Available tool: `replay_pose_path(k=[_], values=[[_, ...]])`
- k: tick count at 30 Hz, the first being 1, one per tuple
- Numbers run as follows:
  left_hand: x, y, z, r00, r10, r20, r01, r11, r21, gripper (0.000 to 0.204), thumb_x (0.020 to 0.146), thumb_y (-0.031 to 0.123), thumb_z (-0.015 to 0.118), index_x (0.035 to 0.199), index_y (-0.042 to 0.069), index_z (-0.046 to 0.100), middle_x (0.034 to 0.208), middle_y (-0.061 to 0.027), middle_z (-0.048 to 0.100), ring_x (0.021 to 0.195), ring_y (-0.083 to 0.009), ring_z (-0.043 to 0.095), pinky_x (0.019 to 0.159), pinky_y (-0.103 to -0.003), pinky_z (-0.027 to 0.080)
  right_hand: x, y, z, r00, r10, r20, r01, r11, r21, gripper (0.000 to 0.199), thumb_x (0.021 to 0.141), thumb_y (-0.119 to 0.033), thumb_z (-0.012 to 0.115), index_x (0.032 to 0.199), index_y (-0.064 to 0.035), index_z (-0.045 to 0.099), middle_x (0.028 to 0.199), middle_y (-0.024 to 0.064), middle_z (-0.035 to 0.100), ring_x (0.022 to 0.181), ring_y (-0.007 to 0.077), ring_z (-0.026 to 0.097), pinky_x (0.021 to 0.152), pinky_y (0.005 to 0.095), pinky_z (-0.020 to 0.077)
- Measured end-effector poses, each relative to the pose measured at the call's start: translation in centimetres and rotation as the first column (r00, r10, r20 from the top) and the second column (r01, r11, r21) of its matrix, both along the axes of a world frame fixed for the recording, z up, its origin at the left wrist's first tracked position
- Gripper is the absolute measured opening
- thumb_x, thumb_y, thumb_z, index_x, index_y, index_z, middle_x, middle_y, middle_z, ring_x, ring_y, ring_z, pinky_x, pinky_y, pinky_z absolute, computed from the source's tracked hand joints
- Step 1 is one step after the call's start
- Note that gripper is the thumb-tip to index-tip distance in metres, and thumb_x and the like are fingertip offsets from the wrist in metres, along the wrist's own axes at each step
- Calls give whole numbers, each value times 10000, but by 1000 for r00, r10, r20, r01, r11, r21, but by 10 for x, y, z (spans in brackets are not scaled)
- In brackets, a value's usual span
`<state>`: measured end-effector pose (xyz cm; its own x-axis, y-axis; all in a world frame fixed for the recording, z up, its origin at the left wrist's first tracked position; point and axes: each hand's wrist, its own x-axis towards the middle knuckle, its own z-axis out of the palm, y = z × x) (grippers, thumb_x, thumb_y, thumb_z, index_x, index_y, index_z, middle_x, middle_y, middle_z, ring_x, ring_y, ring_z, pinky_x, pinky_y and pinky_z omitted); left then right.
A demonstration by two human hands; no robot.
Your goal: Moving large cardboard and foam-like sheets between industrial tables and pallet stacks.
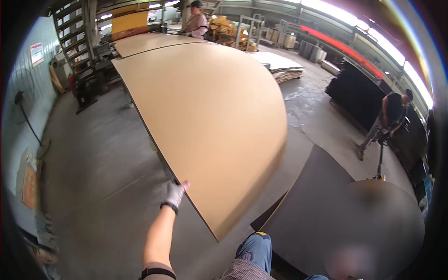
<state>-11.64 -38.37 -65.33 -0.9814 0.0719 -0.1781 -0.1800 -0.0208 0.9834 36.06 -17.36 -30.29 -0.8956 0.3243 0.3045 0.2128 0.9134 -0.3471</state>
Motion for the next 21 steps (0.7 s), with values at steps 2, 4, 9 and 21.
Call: replay_pose_path(k=[2,4,9,21], values=[[56,-73,-68,977,-201,68,205,977,-59,372,725,112,757,1039,-18,604,958,-60,659,805,-172,616,743,-327,536,1,4,-7,1000,-11,27,13,999,-47,103,845,-85,618,787,-14,663,596,72,560,536,189,543,511,301,423],[125,-122,-81,928,-279,247,321,936,-147,487,719,202,785,1121,11,587,1020,-50,659,893,-177,622,805,-336,520,13,12,-22,989,-132,64,141,979,-146,106,844,-55,607,774,-7,671,597,52,568,543,166,541,510,288,425],[142,-134,37,953,-149,266,-17,846,533,590,807,274,715,1279,21,467,1296,-93,519,1122,-180,539,997,-312,428,25,73,-29,990,-141,14,137,923,-361,107,875,-48,549,920,-29,645,770,26,597,656,121,549,596,237,416],[333,186,261,-12,-400,-916,299,873,-385,307,757,146,643,1048,67,581,996,-192,610,820,-372,607,708,-454,474,-213,-95,149,841,434,-324,96,469,878,874,787,-449,657,1471,-180,184,1460,185,302,1384,352,222,1100,536,174]])
